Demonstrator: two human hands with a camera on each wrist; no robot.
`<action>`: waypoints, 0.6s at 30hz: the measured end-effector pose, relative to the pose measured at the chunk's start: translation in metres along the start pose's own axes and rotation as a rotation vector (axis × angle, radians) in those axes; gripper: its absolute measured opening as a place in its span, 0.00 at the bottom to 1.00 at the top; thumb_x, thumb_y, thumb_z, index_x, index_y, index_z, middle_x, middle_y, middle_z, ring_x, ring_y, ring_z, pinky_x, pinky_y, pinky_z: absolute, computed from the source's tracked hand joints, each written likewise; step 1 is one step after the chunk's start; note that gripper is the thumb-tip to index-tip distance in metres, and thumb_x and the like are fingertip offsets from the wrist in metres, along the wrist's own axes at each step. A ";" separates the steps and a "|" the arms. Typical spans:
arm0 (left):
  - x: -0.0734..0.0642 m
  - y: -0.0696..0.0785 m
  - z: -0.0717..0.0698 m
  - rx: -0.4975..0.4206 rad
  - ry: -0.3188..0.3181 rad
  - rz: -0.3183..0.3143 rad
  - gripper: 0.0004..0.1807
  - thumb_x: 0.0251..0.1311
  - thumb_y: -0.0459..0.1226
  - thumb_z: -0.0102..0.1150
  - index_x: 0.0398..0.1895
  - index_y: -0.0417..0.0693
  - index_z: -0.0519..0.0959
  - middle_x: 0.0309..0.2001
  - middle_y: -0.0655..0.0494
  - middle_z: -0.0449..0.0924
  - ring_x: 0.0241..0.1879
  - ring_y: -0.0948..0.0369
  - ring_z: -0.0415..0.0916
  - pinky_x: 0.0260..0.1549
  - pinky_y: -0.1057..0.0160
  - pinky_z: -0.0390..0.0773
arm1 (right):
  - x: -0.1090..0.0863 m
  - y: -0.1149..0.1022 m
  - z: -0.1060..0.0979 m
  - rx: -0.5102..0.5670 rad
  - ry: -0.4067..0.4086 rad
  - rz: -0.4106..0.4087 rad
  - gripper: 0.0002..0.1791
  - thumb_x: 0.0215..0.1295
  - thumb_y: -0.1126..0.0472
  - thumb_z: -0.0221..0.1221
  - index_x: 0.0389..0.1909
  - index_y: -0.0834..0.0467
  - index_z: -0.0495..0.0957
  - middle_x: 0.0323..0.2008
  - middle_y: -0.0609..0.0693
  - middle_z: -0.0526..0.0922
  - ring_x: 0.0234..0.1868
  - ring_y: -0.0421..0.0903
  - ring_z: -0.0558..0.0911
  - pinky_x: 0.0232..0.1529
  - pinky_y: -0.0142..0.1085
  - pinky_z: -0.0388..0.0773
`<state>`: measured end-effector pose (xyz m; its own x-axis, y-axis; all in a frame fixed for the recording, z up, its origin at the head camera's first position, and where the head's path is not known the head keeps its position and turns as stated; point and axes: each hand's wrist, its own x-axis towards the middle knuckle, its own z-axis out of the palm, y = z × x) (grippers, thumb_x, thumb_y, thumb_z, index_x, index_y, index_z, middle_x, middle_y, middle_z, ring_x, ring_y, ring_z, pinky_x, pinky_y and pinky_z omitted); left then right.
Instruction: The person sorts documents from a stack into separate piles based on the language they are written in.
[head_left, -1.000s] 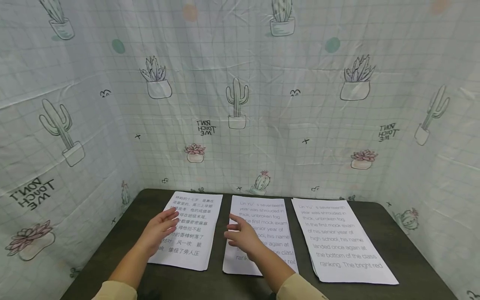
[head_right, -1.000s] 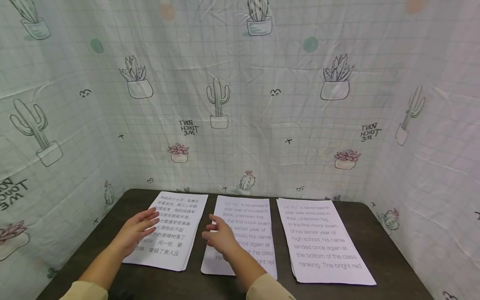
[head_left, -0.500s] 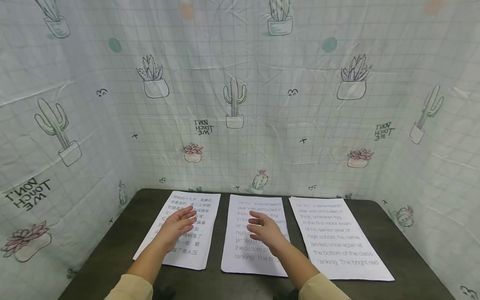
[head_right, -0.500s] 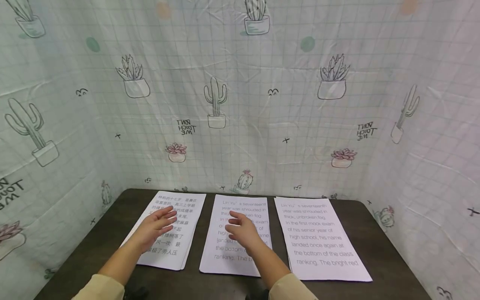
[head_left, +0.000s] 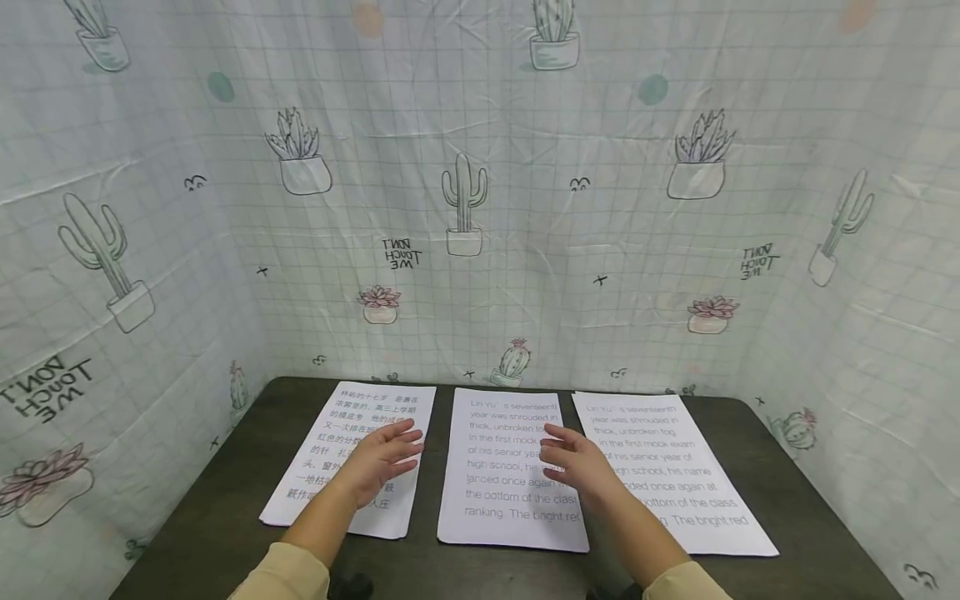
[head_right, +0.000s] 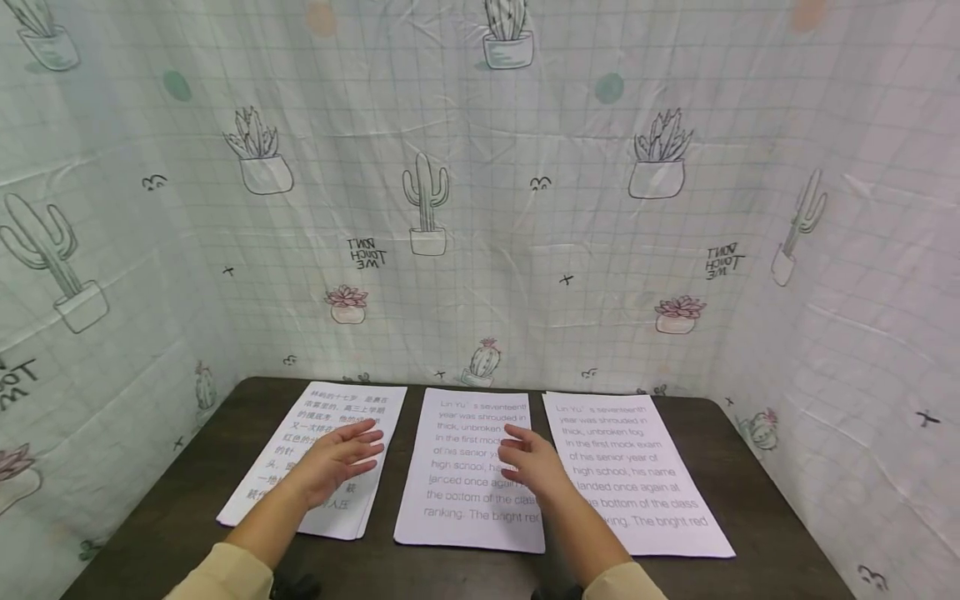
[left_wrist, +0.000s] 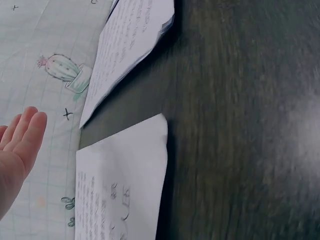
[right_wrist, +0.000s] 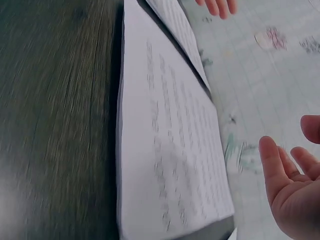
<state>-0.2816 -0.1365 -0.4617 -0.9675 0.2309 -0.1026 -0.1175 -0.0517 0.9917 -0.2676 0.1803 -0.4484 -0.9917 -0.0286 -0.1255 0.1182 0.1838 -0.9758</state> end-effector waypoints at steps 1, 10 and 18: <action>0.000 -0.001 0.001 -0.009 -0.010 -0.005 0.31 0.68 0.32 0.48 0.72 0.32 0.56 0.71 0.30 0.59 0.64 0.47 0.72 0.61 0.53 0.75 | -0.001 0.002 -0.004 0.008 0.000 0.002 0.30 0.68 0.65 0.54 0.69 0.67 0.62 0.64 0.71 0.69 0.61 0.63 0.75 0.54 0.47 0.81; 0.003 -0.010 0.012 -0.039 -0.039 -0.051 0.32 0.68 0.31 0.49 0.72 0.30 0.55 0.70 0.29 0.60 0.63 0.49 0.73 0.58 0.55 0.78 | -0.009 0.020 -0.033 0.007 -0.003 0.027 0.30 0.72 0.62 0.51 0.71 0.69 0.58 0.66 0.73 0.65 0.65 0.66 0.72 0.58 0.48 0.78; 0.006 -0.021 0.017 -0.037 -0.015 -0.086 0.31 0.68 0.31 0.49 0.71 0.27 0.56 0.69 0.28 0.61 0.62 0.47 0.73 0.56 0.54 0.79 | -0.014 0.036 -0.046 0.000 0.036 0.069 0.30 0.73 0.62 0.50 0.70 0.71 0.58 0.65 0.75 0.64 0.64 0.67 0.72 0.57 0.47 0.79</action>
<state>-0.2814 -0.1178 -0.4815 -0.9500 0.2508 -0.1861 -0.2087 -0.0668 0.9757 -0.2523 0.2328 -0.4736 -0.9824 0.0195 -0.1860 0.1863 0.1839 -0.9651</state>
